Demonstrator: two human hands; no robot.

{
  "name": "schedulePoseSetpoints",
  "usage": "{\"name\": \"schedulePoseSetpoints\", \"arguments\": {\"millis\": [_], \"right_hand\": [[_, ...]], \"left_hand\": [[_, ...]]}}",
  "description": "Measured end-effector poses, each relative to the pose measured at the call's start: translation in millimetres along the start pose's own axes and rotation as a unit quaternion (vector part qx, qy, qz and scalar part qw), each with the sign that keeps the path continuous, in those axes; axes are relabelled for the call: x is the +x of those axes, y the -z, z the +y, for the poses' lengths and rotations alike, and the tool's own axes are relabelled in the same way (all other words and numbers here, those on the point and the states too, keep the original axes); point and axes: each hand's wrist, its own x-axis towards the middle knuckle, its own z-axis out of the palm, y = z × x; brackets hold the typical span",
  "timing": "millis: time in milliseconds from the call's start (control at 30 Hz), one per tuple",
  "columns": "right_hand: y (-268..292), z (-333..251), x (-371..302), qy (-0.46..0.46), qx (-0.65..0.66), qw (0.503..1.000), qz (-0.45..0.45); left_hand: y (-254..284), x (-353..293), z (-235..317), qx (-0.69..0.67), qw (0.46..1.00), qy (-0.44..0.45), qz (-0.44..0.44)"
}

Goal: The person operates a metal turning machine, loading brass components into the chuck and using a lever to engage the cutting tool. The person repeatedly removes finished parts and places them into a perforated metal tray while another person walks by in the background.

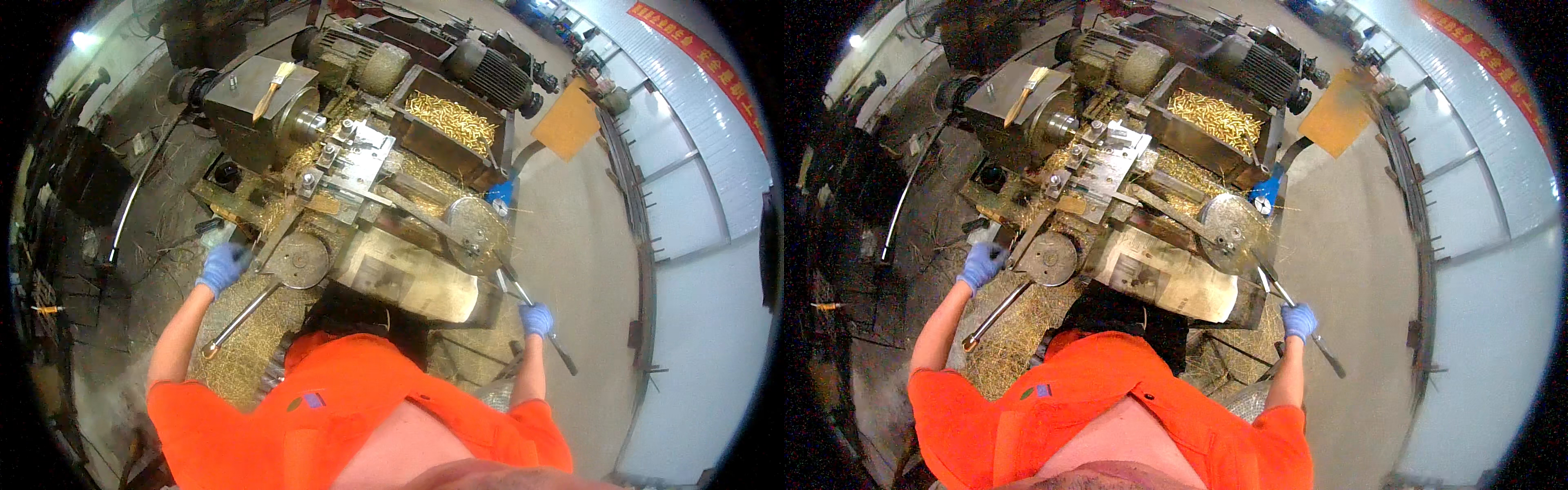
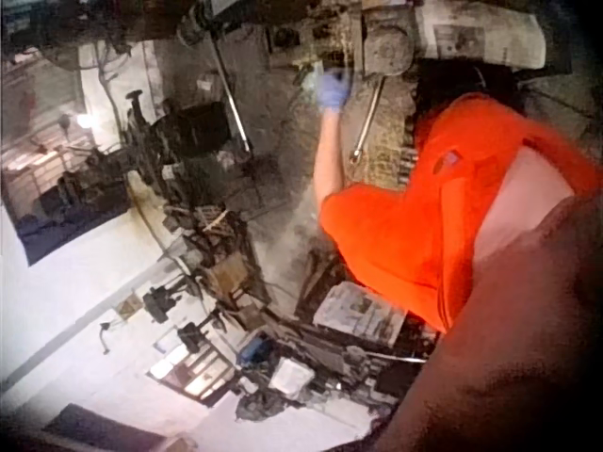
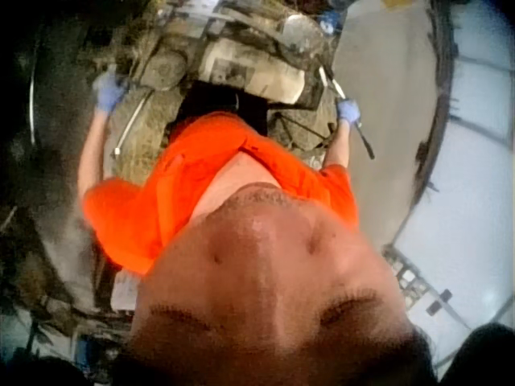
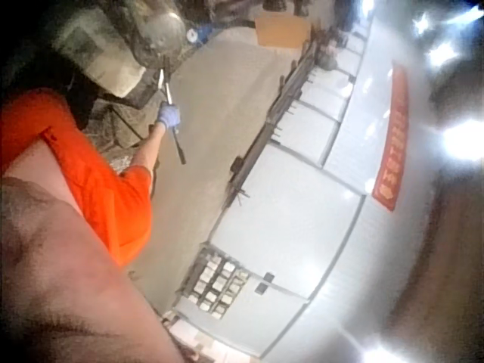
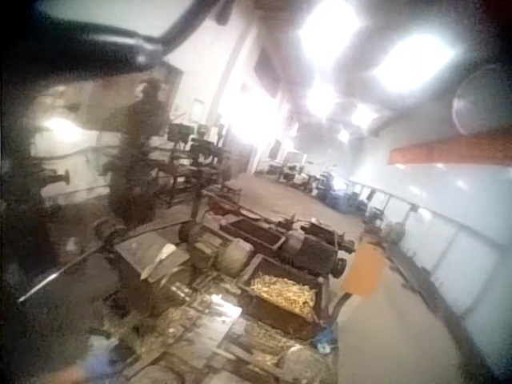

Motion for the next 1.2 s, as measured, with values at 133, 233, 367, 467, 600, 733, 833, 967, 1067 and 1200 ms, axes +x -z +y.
{"name": "schedulePoseSetpoints", "arguments": {"millis": [133, 233, 367, 467, 600, 733, 833, 967, 1067, 1200], "right_hand": [[3.7, -4.0, -3.0, -0.006, 0.014, 1.0, -0.002], [10.4, -3.1, -5.9, 0.035, 0.038, 0.999, 0.0], [11.0, 17.2, -8.4, 0.056, 0.018, 0.998, -0.011], [-4.1, 58.9, 2.5, 0.043, -0.005, 0.999, -0.012], [-6.7, 80.1, 4.5, 0.03, -0.026, 0.999, -0.006], [-16.3, 110.1, 6.8, 0.026, -0.036, 0.999, -0.019], [-10.0, 137.9, 6.6, 0.017, -0.044, 0.996, -0.071], [-31.1, 154.8, 10.8, 0.004, -0.026, 1.0, 0.008], [-27.2, 151.9, 7.4, 0.004, -0.03, 0.999, 0.014], [-22.6, 148.0, 2.5, -0.002, -0.033, 0.999, 0.021]], "left_hand": [[-10.6, -48.8, -55.5, 0.416, 0.866, -0.094, -0.26], [-13.5, -51.1, -67.6, 0.194, 0.97, 0.026, -0.147], [-15.1, -45.7, -64.5, 0.046, 0.997, 0.033, -0.056], [-41.4, -61.5, -81.9, -0.216, 0.97, 0.104, 0.027], [-52.6, -110.9, -117.5, 0.173, 0.947, 0.167, -0.213], [-39.9, -123.1, -100.8, -0.003, 0.964, 0.24, -0.109], [-43.5, -125.8, -105.6, -0.23, 0.922, 0.307, 0.06], [-30.9, -134.7, -133.2, 0.246, 0.918, 0.19, -0.247], [-36.9, -136.8, -122.5, 0.237, 0.926, 0.267, -0.125], [-32.5, -129.5, -108.4, 0.28, 0.919, 0.274, -0.045]]}}
